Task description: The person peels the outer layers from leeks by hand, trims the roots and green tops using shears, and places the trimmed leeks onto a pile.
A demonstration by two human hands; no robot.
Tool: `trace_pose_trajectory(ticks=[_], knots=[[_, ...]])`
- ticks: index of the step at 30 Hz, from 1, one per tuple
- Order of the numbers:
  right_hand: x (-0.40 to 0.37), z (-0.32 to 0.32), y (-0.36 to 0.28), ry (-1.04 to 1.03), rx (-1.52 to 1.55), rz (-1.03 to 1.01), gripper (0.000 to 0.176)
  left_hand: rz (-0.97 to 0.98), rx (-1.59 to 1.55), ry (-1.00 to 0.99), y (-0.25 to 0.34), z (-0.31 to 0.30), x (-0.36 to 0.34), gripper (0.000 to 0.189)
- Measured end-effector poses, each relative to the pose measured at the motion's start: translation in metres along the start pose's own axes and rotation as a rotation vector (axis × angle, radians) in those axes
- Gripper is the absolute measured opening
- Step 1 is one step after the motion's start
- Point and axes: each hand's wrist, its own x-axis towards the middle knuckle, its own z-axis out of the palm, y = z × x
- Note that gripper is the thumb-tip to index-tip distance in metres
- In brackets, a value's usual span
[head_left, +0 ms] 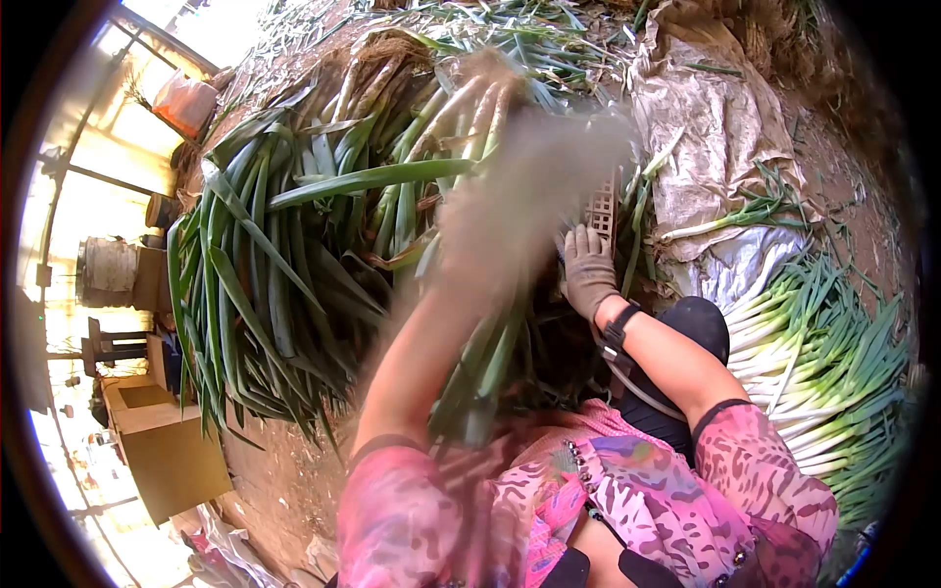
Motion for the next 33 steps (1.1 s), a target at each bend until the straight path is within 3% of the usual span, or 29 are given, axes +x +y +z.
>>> trace_pose_trajectory(ticks=[3,7,9,10,13,14,15,18,21,22,24,28,29,31,33], knots=[[0.015,0.004,-0.005,-0.305,0.123,0.195,0.093,0.044,0.005,-0.207,0.033,0.047,-0.009,0.051],[0.029,-0.011,0.001,-0.553,0.311,0.400,0.089,0.003,0.122,-0.381,0.036,0.112,-0.006,0.040],[0.029,-0.040,0.013,-0.626,0.559,0.510,0.081,-0.028,0.172,-0.404,0.038,0.127,-0.004,0.034],[0.020,-0.001,0.021,-0.435,0.621,0.456,0.062,-0.032,0.191,-0.406,0.042,0.131,-0.006,0.032],[-0.011,-0.051,0.035,-0.621,1.379,0.505,0.045,0.077,-0.073,-0.606,0.056,0.091,-0.053,0.034],[-0.027,-0.053,0.035,-0.612,1.581,0.546,0.035,0.058,-0.055,-0.615,0.057,0.105,-0.072,0.038],[-0.042,-0.044,0.036,-0.540,1.472,0.501,0.026,0.042,-0.036,-0.621,0.059,0.120,-0.090,0.043],[-0.068,-0.082,0.031,-0.753,1.494,0.688,0.027,-0.224,-0.236,-0.413,0.048,0.110,-0.121,0.052],[-0.080,-0.093,0.027,-0.775,1.482,0.683,0.029,-0.267,-0.373,-0.454,0.038,0.098,-0.140,0.051],[-0.088,-0.093,0.026,-0.739,1.481,0.672,0.025,-0.237,-0.445,-0.568,0.034,0.093,-0.141,0.049],[-0.109,-0.089,0.029,-0.628,1.331,0.518,0.025,-0.407,-0.725,-0.665,0.006,0.170,-0.129,0.041],[-0.150,-0.130,0.030,-0.547,0.991,0.255,0.039,-0.335,-1.331,-0.614,-0.002,0.187,-0.134,0.033],[-0.155,-0.136,0.029,-0.551,0.955,0.224,0.039,-0.446,-1.509,-0.654,0.007,0.167,-0.135,0.031],[-0.157,-0.129,0.028,-0.452,0.904,0.238,0.040,-0.424,-1.425,-0.554,0.007,0.162,-0.127,0.033],[-0.153,-0.124,0.032,-0.367,0.877,0.246,0.037,-0.417,-1.443,-0.591,0.010,0.161,-0.122,0.037]])
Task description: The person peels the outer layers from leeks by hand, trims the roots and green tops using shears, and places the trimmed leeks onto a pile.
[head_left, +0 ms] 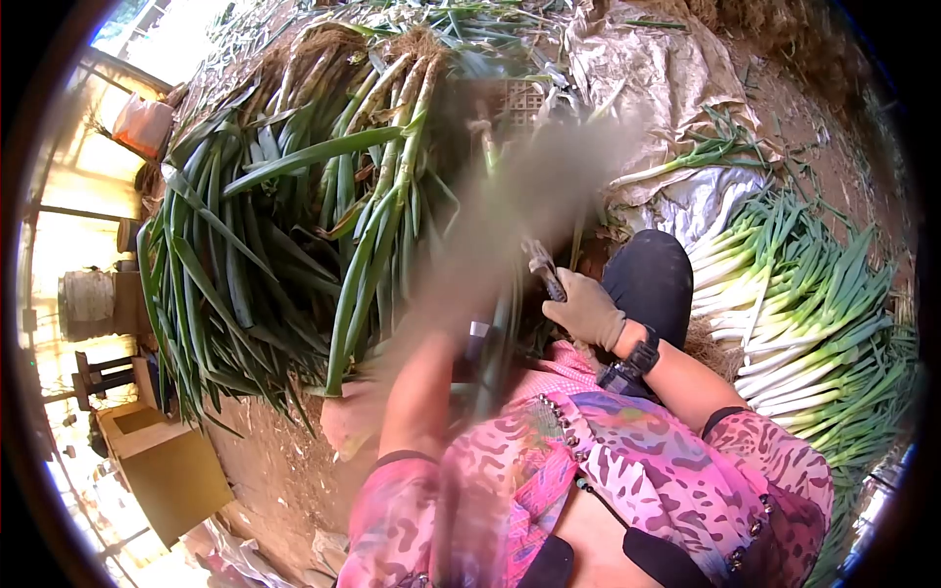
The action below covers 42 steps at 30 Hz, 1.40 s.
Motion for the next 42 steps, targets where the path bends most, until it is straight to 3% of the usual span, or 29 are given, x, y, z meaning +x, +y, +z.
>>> trace_pose_trajectory(ticks=[3,6,7,13,17,20,21,26,29,31,34,35,39,42], knots=[[0.024,0.003,0.002,0.039,-0.025,-0.025,0.033,-0.056,-0.046,0.022,-0.001,0.003,0.004,0.041],[0.065,0.004,-0.001,0.037,-0.108,-0.030,0.034,-0.002,-0.091,0.037,-0.039,-0.012,0.032,0.049],[0.084,0.004,-0.001,0.035,-0.143,-0.030,0.034,0.059,0.106,0.127,-0.030,-0.006,0.024,0.059],[0.212,0.041,0.079,0.056,-0.153,-0.200,0.035,0.040,0.352,0.191,-0.020,-0.009,0.015,0.079],[0.107,-0.005,0.012,0.036,0.116,-0.066,0.035,0.004,0.318,0.191,-0.017,-0.012,0.009,0.085],[0.052,-0.010,0.009,-0.102,-0.017,0.045,0.037,-0.092,-0.224,0.007,-0.007,-0.003,-0.002,0.077],[0.045,-0.014,0.008,-0.139,0.044,0.091,0.037,-0.115,-0.220,0.001,-0.010,-0.004,-0.001,0.076],[0.112,-0.021,-0.002,-0.002,0.099,-0.059,0.031,-0.120,-0.382,-0.059,-0.026,0.005,-0.001,0.074],[0.192,-0.023,0.011,-0.235,-0.161,-0.078,0.034,-0.108,-0.257,0.025,-0.026,0.004,-0.002,0.075],[0.214,-0.031,0.011,-0.243,-0.350,-0.275,0.033,-0.173,-0.299,0.034,-0.023,0.003,-0.003,0.072],[0.185,-0.063,-0.058,-0.229,-0.343,-0.020,0.032,-0.019,-0.328,0.003,-0.056,-0.004,0.023,0.066],[0.187,-0.054,-0.045,-0.183,-0.608,-0.294,0.032,-0.006,-0.362,-0.021,-0.048,-0.001,0.018,0.063],[0.198,0.020,0.062,0.027,-0.142,-0.326,0.032,-0.130,-0.670,-0.259,-0.035,0.005,0.019,0.060],[0.089,-0.023,-0.002,0.011,-0.050,0.005,0.035,-0.104,-0.639,-0.228,-0.034,0.017,0.027,0.062]])
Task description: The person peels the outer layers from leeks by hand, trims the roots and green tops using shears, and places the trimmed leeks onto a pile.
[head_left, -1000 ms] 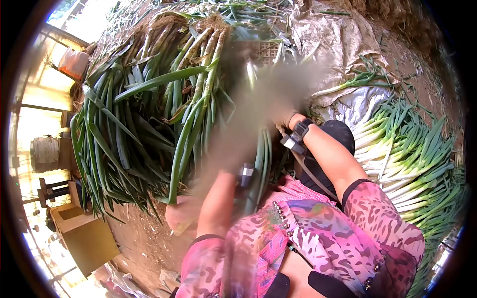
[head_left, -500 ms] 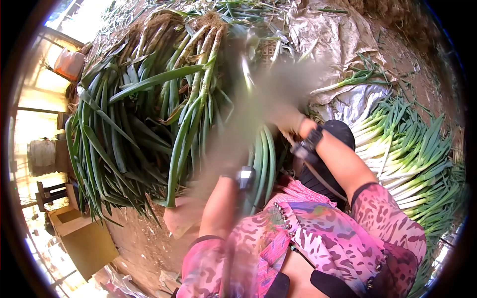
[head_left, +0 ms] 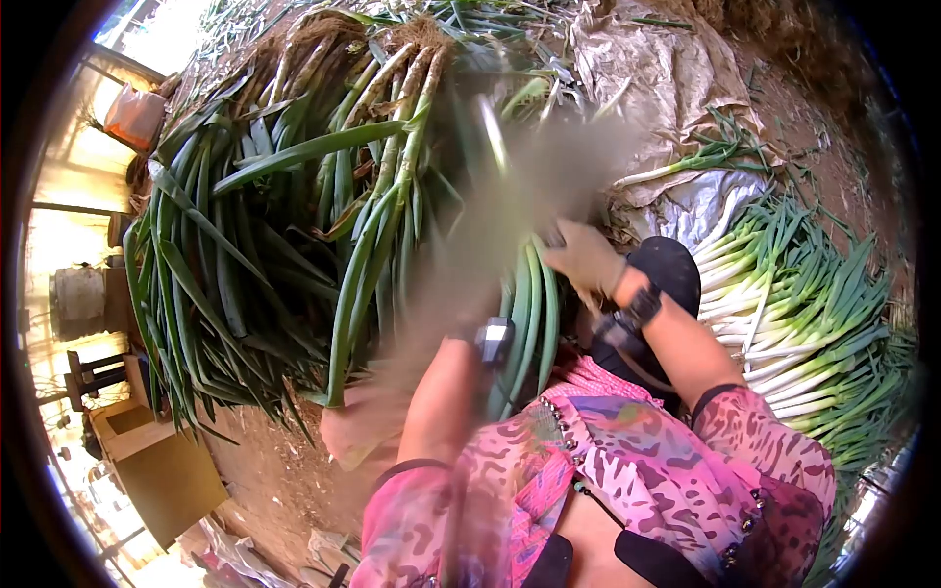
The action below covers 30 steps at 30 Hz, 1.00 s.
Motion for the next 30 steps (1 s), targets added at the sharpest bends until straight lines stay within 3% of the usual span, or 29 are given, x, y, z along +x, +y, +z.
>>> trace_pose_trajectory(ticks=[4,6,14,17,23,27,30], knots=[[-0.071,0.005,0.001,-0.040,-0.114,-0.048,0.037,-0.017,0.301,0.309,0.004,0.028,-0.014,0.072],[-0.087,-0.001,-0.006,-0.117,-0.176,0.063,0.040,-0.018,0.276,0.265,0.002,0.019,-0.008,0.075],[-0.084,-0.007,-0.008,-0.150,-0.128,0.060,0.040,0.034,0.334,0.262,0.009,0.029,-0.018,0.074],[-0.077,-0.006,-0.007,-0.141,-0.128,0.053,0.038,0.030,0.251,0.162,0.009,0.026,-0.015,0.071],[-0.084,-0.010,-0.018,-0.171,-0.081,0.060,0.036,0.022,0.055,0.154,0.016,0.031,-0.023,0.068],[-0.075,-0.007,-0.014,-0.185,-0.056,0.062,0.036,0.017,0.212,0.243,0.014,0.029,-0.018,0.067],[-0.074,-0.010,-0.017,-0.219,-0.020,0.086,0.037,0.022,0.118,0.161,0.013,0.026,-0.019,0.067]])
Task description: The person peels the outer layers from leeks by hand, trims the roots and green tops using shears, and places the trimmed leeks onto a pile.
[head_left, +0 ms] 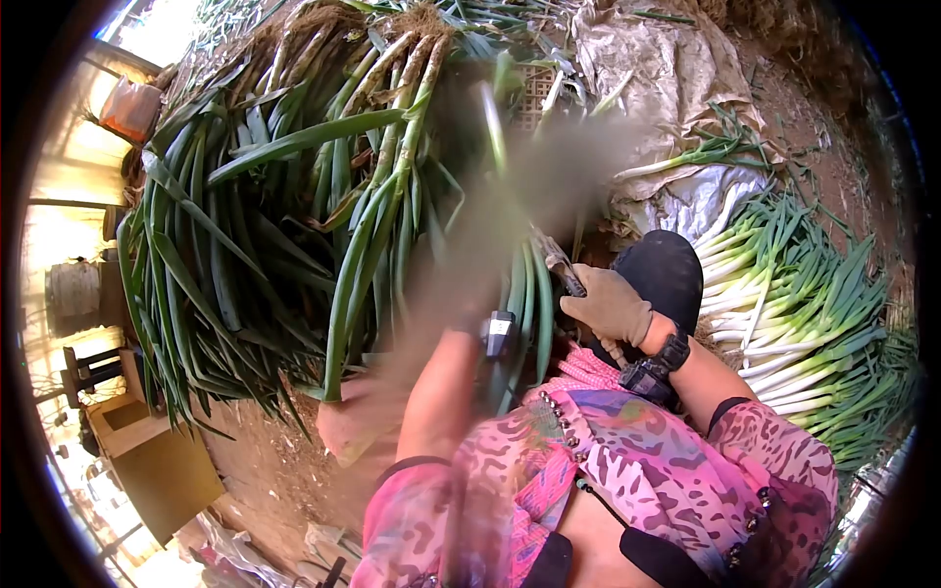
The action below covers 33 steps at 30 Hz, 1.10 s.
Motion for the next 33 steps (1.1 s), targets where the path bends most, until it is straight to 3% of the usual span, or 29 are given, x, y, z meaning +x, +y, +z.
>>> trace_pose_trajectory(ticks=[6,9,11,12,13,15,16,18,21,24,28,29,32,33], knots=[[0.007,0.001,0.004,-0.008,0.070,-0.032,0.029,0.112,0.230,0.110,-0.005,-0.012,0.007,0.071],[0.023,0.014,0.020,0.101,-0.006,-0.150,0.029,0.116,0.362,0.109,-0.005,-0.020,0.007,0.074],[0.031,-0.006,-0.011,-0.039,0.119,0.091,0.030,0.438,0.738,0.068,-0.034,-0.052,0.038,0.073],[0.033,-0.010,-0.023,-0.112,0.184,0.211,0.031,0.437,0.748,0.080,-0.035,-0.056,0.039,0.072],[0.042,0.004,-0.004,-0.017,0.058,0.088,0.031,0.436,0.759,0.093,-0.036,-0.059,0.040,0.071],[0.054,0.022,0.019,0.138,-0.090,-0.055,0.032,0.117,0.406,0.172,-0.011,-0.032,0.017,0.068],[0.055,0.022,0.016,0.216,-0.165,-0.125,0.033,0.083,0.300,0.134,-0.009,-0.029,0.016,0.066],[0.070,0.018,0.009,0.229,-0.212,-0.059,0.031,0.015,0.092,0.054,-0.007,-0.022,0.014,0.063],[0.146,0.023,0.036,0.225,-0.229,-0.118,0.039,0.038,-0.016,-0.132,-0.015,-0.020,0.029,0.063],[0.236,0.018,0.063,0.238,-0.120,-0.161,0.040,0.040,-0.074,-0.145,-0.014,-0.015,0.026,0.063],[0.242,-0.025,0.012,0.169,-0.341,-0.105,0.033,0.220,0.337,-0.014,-0.015,-0.020,0.023,0.066],[0.231,-0.035,-0.003,0.153,-0.385,-0.084,0.034,0.149,0.165,-0.003,-0.012,-0.011,0.017,0.068],[0.214,-0.042,-0.014,0.134,-0.476,-0.017,0.035,0.007,0.017,0.039,0.011,0.019,-0.014,0.050],[0.212,-0.042,-0.009,0.155,-0.477,0.005,0.036,0.019,0.011,0.031,0.009,0.019,-0.013,0.052]])
